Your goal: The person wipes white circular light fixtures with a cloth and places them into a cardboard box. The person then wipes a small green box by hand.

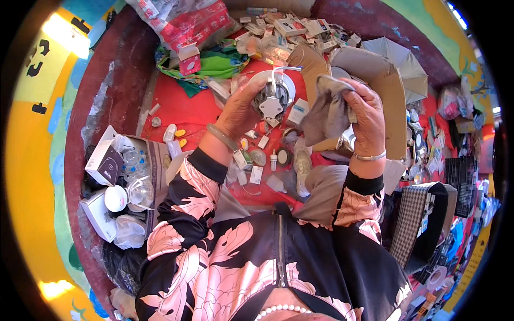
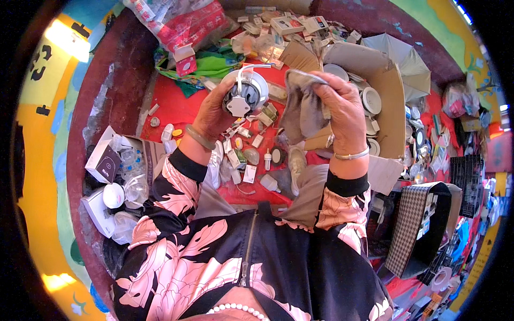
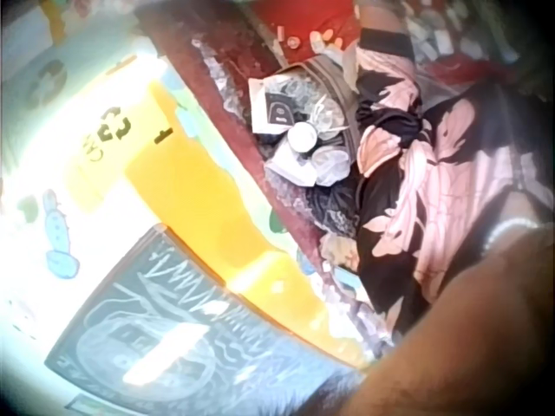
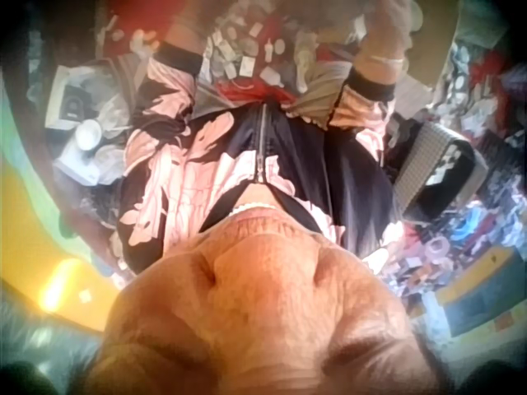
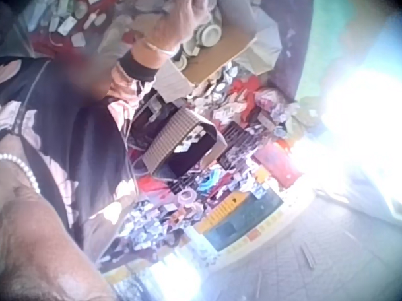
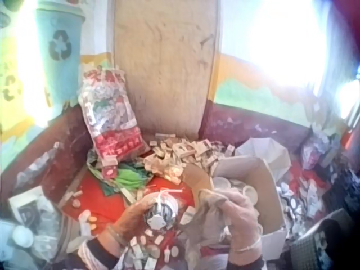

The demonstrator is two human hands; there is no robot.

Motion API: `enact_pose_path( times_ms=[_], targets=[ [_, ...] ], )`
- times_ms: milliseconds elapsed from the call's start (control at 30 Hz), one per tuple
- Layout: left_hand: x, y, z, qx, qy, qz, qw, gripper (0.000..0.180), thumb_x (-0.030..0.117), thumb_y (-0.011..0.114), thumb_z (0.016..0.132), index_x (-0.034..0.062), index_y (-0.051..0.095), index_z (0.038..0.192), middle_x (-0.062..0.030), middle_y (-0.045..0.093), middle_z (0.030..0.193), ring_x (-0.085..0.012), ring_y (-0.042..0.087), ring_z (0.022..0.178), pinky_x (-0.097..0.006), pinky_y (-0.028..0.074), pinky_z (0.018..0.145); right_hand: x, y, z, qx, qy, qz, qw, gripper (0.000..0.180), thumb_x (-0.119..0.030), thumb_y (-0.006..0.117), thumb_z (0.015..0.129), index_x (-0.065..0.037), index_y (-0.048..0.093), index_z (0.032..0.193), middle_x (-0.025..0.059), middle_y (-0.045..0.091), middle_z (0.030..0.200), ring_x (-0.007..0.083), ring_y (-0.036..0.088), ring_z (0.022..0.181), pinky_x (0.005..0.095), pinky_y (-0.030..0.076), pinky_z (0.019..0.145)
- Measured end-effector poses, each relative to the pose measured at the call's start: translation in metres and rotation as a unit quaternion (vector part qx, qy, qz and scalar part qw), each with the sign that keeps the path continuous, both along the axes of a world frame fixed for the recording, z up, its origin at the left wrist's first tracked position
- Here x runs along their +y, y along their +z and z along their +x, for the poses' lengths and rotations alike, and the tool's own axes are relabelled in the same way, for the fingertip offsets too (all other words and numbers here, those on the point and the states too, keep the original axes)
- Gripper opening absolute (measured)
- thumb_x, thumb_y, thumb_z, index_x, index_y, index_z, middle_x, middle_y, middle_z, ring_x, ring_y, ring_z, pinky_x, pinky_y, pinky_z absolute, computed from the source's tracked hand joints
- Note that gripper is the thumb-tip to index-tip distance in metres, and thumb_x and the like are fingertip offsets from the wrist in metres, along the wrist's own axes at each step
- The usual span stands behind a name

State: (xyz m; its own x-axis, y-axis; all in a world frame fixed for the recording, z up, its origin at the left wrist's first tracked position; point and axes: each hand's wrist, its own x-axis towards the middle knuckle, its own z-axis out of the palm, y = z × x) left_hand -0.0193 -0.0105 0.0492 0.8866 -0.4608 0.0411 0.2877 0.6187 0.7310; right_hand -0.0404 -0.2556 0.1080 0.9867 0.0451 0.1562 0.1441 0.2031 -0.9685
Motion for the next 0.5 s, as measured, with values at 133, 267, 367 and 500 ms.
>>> enact_pose_path(
  times_ms=[133, 267, 367, 500],
  targets=[
    [0.005, -0.003, 0.002, -0.017, -0.003, -0.03, 0.999, 0.051, 0.041, 0.05, 0.091, 0.007, 0.045, 0.129, -0.0089, 0.057, 0.116, -0.0224, 0.059, 0.103, -0.042, 0.052, 0.082, 0.032, 0.017, 0.006, 0.037, 0.06, -0.019, 0.997, 0.016, -0.002, 0.057, 0.084, 0.004, 0.063, 0.098, 0.0014, 0.063, 0.085, 0.0083, 0.057, 0.076, 0.0217, 0.046, 0.07],
    [0.001, 0.013, -0.002, 0.002, 0.004, -0.068, 0.998, 0.042, 0.033, 0.052, 0.091, 0.0038, 0.051, 0.121, -0.0053, 0.061, 0.107, -0.0152, 0.06, 0.095, -0.031, 0.049, 0.084, 0.06, 0.007, 0.025, 0.037, 0.043, -0.146, 0.988, 0.017, -0.004, 0.058, 0.08, 0.003, 0.063, 0.095, 0.0017, 0.062, 0.083, 0.0078, 0.056, 0.076, 0.0208, 0.044, 0.068],
    [0.002, 0.01, 0.0, 0.006, 0.035, -0.052, 0.998, 0.041, 0.032, 0.052, 0.091, 0.0034, 0.051, 0.121, -0.0049, 0.062, 0.106, -0.0147, 0.06, 0.094, -0.031, 0.049, 0.083, 0.069, -0.009, 0.03, -0.056, -0.004, -0.266, 0.962, 0.019, -0.006, 0.059, 0.075, -0.001, 0.064, 0.093, 0.0037, 0.061, 0.081, 0.0099, 0.056, 0.075, 0.0232, 0.045, 0.068],
    [0.001, 0.007, 0.002, -0.026, 0.071, 0.004, 0.997, 0.037, 0.03, 0.05, 0.092, 0.0017, 0.055, 0.115, -0.0043, 0.062, 0.103, -0.0124, 0.059, 0.092, -0.029, 0.048, 0.082, 0.07, -0.011, 0.025, -0.061, -0.003, -0.233, 0.971, 0.015, -0.009, 0.062, 0.074, 0.0, 0.065, 0.085, -0.0005, 0.057, 0.069, 0.0076, 0.051, 0.065, 0.0227, 0.042, 0.059]
  ],
)
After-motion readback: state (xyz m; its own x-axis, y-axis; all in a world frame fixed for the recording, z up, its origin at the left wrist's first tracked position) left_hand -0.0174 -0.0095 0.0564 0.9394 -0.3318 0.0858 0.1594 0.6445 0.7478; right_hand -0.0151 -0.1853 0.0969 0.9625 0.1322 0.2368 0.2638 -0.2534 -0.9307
